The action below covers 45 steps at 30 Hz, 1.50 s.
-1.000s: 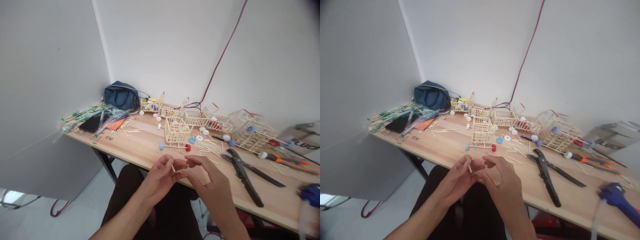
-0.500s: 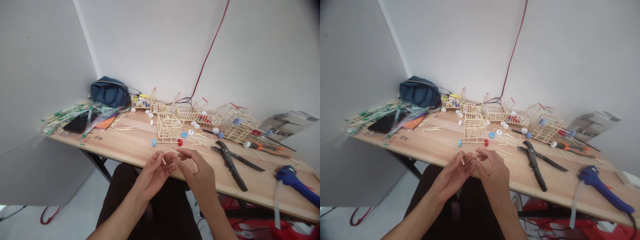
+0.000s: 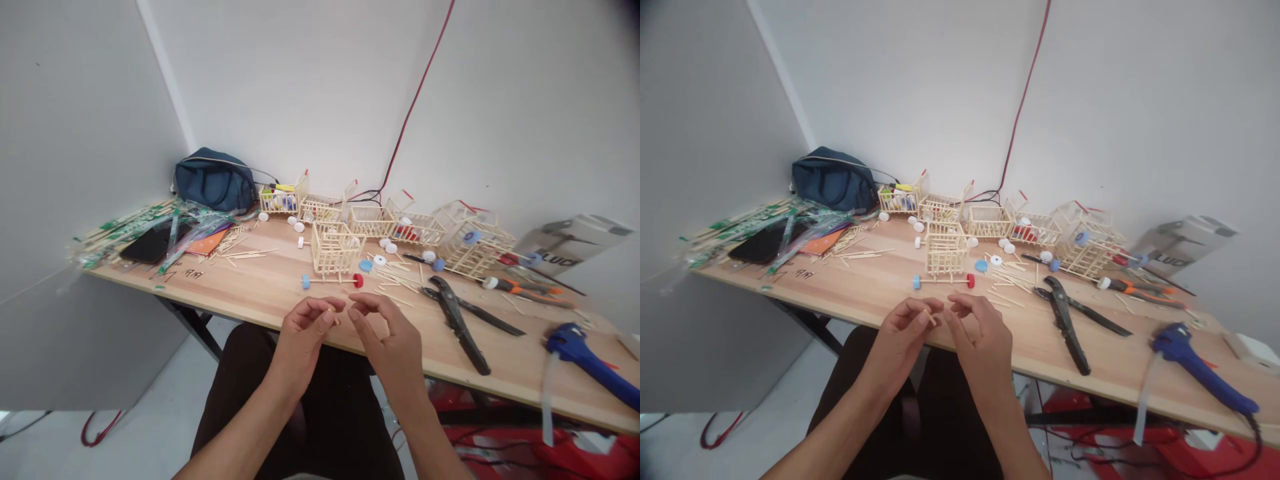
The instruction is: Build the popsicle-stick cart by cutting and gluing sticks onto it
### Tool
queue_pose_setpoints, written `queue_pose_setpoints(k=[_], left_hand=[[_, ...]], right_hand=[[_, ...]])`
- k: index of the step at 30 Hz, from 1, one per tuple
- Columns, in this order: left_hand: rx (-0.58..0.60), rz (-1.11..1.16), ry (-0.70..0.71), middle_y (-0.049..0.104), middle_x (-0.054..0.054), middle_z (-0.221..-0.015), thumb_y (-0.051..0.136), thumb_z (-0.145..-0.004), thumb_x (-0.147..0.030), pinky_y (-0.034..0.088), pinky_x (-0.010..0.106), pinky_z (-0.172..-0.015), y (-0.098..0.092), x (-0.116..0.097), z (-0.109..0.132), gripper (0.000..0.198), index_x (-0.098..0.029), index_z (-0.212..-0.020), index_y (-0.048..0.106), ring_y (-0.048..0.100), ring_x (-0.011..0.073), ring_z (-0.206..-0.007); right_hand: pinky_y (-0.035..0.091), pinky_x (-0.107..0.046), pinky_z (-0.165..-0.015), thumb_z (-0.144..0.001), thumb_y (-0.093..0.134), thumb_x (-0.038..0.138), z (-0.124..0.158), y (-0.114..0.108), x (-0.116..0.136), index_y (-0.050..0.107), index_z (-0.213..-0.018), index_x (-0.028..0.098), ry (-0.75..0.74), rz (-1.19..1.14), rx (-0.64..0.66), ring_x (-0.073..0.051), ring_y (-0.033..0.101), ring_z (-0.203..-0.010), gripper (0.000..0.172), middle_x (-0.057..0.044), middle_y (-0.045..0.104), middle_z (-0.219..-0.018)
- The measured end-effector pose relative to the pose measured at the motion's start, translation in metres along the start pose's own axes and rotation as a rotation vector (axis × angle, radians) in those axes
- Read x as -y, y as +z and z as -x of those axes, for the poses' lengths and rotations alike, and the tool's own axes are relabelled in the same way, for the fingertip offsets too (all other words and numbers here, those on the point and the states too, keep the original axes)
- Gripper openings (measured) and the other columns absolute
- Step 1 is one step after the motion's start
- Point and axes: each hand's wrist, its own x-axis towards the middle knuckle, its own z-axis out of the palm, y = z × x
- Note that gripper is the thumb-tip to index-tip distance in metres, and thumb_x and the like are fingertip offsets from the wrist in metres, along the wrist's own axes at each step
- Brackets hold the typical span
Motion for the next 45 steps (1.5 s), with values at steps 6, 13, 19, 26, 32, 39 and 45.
queue_pose_setpoints(k=[6,13,19,26,32,39,45], left_hand=[[-0.128,-0.323,0.069,0.073,0.002,-0.083,0.082,-0.074,-0.024,0.047,0.027,-0.085,-0.001,-0.004,0.002,0.011,-0.019,-0.079,0.073,0.065,0.0165,-0.085],[-0.037,-0.564,0.117,0.073,0.005,-0.093,0.078,-0.077,-0.026,0.048,0.029,-0.088,-0.001,-0.005,0.002,0.009,-0.02,-0.083,0.079,0.066,0.0217,-0.093],[-0.029,-0.611,0.161,0.07,0.002,-0.085,0.07,-0.085,-0.03,0.046,0.027,-0.082,0.001,-0.004,0.005,0.012,-0.018,-0.082,0.072,0.063,0.0181,-0.085],[-0.002,-0.727,0.291,0.061,-0.001,-0.082,0.057,-0.094,-0.035,0.043,0.023,-0.076,0.007,0.001,0.01,0.019,-0.019,-0.085,0.062,0.057,0.0139,-0.08],[-0.061,-0.863,0.299,0.056,-0.001,-0.076,0.058,-0.092,-0.033,0.038,0.023,-0.069,0.003,-0.006,-0.004,0.021,-0.018,-0.078,0.062,0.051,0.0131,-0.073],[-0.132,-0.776,0.244,0.063,-0.001,-0.065,0.073,-0.077,-0.028,0.04,0.022,-0.061,-0.005,-0.03,-0.009,0.013,-0.017,-0.071,0.07,0.052,0.0108,-0.062],[-0.068,-0.579,0.148,0.066,-0.001,-0.059,0.077,-0.073,-0.027,0.046,0.021,-0.059,-0.009,-0.031,-0.013,0.012,-0.017,-0.079,0.077,0.057,0.0088,-0.053]], right_hand=[[0.046,-0.036,-0.083,-0.09,0.062,0.041,0.001,0.003,0.002,0.068,-0.1,0.026,-0.014,0.024,-0.008,-0.021,0.066,-0.087,0.019,0.0,0.071,-0.088],[0.043,-0.036,-0.083,-0.091,0.063,0.036,0.004,0.006,0.002,0.068,-0.094,0.024,-0.132,0.111,-0.036,-0.021,0.066,-0.082,0.013,0.0,0.071,-0.084],[0.044,-0.034,-0.081,-0.092,0.061,0.037,0.007,0.007,0.002,0.068,-0.093,0.024,-0.097,0.067,-0.008,-0.02,0.065,-0.083,0.014,-0.001,0.071,-0.086],[0.046,-0.03,-0.081,-0.093,0.06,0.037,0.013,0.007,0.006,0.067,-0.095,0.024,-0.023,-0.066,0.037,-0.018,0.064,-0.088,0.015,0.0,0.071,-0.09],[0.047,-0.026,-0.079,-0.095,0.056,0.033,0.014,-0.012,0.008,0.065,-0.097,0.022,-0.061,-0.199,0.045,-0.015,0.063,-0.086,0.014,-0.001,0.066,-0.09],[0.042,-0.026,-0.062,-0.099,0.045,0.037,0.021,-0.074,-0.014,0.055,-0.062,0.022,-0.033,-0.005,-0.059,-0.015,0.056,-0.064,0.041,-0.001,0.058,-0.065],[0.048,-0.034,-0.063,-0.085,0.051,0.055,0.014,-0.148,-0.055,0.068,-0.105,0.025,0.205,0.538,-0.288,-0.026,0.067,-0.086,0.04,-0.01,0.071,-0.104]])
